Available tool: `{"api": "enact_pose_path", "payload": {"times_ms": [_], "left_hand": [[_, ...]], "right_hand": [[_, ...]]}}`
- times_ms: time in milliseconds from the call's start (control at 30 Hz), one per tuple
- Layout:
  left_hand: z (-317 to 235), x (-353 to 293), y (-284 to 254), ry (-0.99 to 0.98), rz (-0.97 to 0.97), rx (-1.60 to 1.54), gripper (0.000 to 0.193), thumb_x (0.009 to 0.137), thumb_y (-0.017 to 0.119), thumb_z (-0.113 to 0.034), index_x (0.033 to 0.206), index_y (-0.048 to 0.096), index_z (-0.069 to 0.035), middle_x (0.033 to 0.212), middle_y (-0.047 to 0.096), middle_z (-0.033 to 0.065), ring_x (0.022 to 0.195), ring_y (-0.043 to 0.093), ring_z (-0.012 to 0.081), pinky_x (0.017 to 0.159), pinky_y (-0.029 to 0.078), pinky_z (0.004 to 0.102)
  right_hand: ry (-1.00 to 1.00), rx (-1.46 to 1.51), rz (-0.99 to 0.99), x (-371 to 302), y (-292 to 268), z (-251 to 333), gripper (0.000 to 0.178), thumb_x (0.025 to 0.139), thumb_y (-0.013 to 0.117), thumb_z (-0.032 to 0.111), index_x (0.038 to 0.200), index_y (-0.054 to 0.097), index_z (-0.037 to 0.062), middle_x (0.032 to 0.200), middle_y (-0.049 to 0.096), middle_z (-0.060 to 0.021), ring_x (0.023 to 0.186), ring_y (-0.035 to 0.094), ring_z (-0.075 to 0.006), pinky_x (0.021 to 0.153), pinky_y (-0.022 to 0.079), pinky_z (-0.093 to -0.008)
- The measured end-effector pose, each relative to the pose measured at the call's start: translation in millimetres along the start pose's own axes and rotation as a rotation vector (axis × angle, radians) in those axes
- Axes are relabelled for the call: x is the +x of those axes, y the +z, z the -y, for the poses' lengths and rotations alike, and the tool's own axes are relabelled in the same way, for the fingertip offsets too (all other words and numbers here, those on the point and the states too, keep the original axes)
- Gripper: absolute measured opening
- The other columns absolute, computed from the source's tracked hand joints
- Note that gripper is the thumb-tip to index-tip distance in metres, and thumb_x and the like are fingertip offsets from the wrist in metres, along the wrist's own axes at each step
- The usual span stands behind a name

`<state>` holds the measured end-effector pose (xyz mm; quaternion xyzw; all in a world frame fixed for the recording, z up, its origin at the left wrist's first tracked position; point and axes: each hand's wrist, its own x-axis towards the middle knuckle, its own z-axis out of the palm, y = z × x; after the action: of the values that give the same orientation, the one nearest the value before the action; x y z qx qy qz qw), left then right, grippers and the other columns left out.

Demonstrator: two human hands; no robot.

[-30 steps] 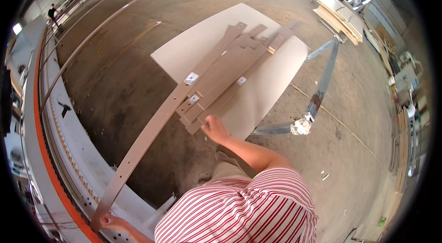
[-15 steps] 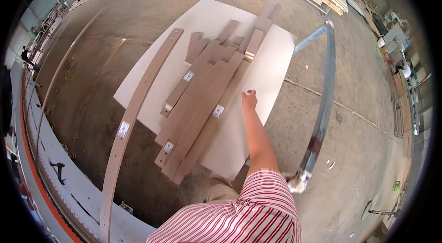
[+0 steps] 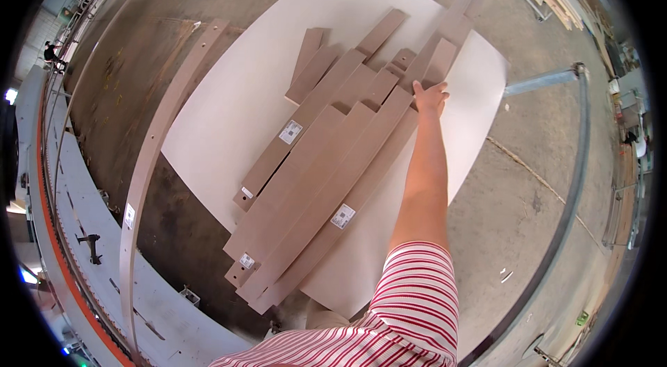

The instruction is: The person repeatedly picks up rectangular wooden planks and feeds them into a large industrial machine with a digital display. After processing, the person removes the planks and stacks them on the floor. The person handles the wood by hand throughout the task.

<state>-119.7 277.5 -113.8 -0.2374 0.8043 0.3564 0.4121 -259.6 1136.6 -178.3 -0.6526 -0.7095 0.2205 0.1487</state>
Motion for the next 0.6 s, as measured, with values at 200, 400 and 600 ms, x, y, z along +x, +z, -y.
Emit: {"api": "enact_pose_path", "payload": {"times_ms": [200,400,600], "left_hand": [[0,-12,3,-0.076,-0.011,-0.004,0.025,0.093,0.057,-0.013,0.114,0.052,-0.002,0.09,0.06,0.0094,0.078,0.061,0.0166,0.071,0.052,0.0314],[7,-23,-6,-0.095,-0.016,-0.046,0.025,0.093,0.058,-0.014,0.114,0.052,-0.002,0.09,0.061,0.01,0.079,0.061,0.017,0.071,0.052,0.0316],[12,-28,-4,-0.081,-0.018,-0.102,0.026,0.094,0.058,-0.016,0.114,0.052,-0.002,0.09,0.062,0.0106,0.079,0.062,0.0173,0.072,0.053,0.0317]], "right_hand": [[0.035,-0.168,-0.001,28,31,-4,0.102,0.074,0.072,0.043,0.137,0.02,-0.0176,0.12,0.058,-0.0332,0.113,0.06,-0.0419,0.097,0.05,-0.0443],[0.031,-0.057,-0.08,21,-7,12,0.087,0.073,0.069,0.043,0.124,0.038,-0.0196,0.1,0.066,-0.0288,0.104,0.065,-0.0378,0.09,0.051,-0.0419],[-0.265,0.376,0.152,-59,11,102,0.07,0.074,0.066,0.044,0.107,0.053,-0.016,0.103,0.065,-0.0314,0.099,0.065,-0.0423,0.086,0.05,-0.0467]]}}
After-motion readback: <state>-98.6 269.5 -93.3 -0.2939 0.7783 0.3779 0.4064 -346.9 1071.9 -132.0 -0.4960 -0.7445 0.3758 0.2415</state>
